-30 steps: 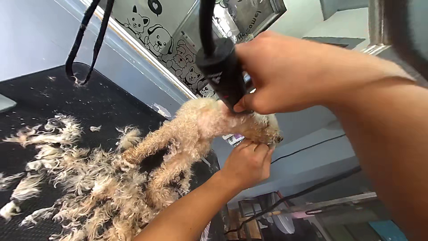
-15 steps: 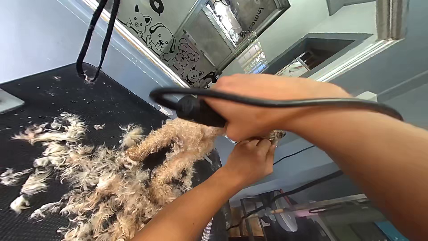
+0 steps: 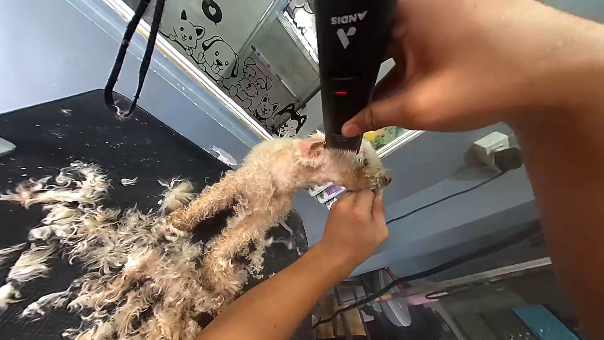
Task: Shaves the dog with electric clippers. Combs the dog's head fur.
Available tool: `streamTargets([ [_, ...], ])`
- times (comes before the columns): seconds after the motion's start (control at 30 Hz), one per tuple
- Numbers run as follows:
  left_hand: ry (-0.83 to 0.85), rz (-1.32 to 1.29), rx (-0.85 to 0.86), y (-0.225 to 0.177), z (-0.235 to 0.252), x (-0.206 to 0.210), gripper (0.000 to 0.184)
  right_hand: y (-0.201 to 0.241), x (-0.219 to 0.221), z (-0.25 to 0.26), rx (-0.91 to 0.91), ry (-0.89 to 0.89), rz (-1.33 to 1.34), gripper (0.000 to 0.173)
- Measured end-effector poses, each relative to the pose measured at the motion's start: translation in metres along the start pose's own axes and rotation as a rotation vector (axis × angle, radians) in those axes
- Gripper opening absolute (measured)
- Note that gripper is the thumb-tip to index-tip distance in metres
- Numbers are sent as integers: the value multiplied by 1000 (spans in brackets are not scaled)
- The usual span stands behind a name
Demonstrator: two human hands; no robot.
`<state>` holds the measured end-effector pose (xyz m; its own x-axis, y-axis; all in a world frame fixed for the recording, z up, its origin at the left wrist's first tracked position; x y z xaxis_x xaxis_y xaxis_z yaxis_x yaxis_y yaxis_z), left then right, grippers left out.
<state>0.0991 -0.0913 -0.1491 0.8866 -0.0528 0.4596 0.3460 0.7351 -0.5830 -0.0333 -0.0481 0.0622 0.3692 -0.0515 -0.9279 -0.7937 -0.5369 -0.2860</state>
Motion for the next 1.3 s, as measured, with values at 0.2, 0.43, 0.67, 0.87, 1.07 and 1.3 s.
streamTargets([
  [0.2,-15,5,-6,-2,3,-3,21,-4,20,3,-1,8,-209,53],
  [0.43,10,-24,-100,-4,6,-3,22,-4,64,15,-5,143,-383,45],
  [0.67,10,-48,-147,-2,6,-1,23,3,29,0,-102,-53,-267,44],
  [0.87,-37,-81,-131,-4,6,-3,12,-6,72,-1,-79,33,-361,40],
  [1.07,-53,-69,-124,-6,8,-7,13,-3,53,-13,-118,-103,-154,43],
  [1.3,15,-64,-140,-6,11,-8,20,-17,55,-3,-85,-84,-119,42],
])
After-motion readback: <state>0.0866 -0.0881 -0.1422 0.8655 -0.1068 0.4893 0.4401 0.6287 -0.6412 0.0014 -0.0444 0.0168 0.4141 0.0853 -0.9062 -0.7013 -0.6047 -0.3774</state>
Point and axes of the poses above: each hand's wrist, its own z-axis towards the middle knuckle, its own x-axis out of the palm, y = z × x, the point moved 1 cm from there along z, towards the middle knuckle, and after that the axes turned 3 degrees about y, right-handed, at the moved point
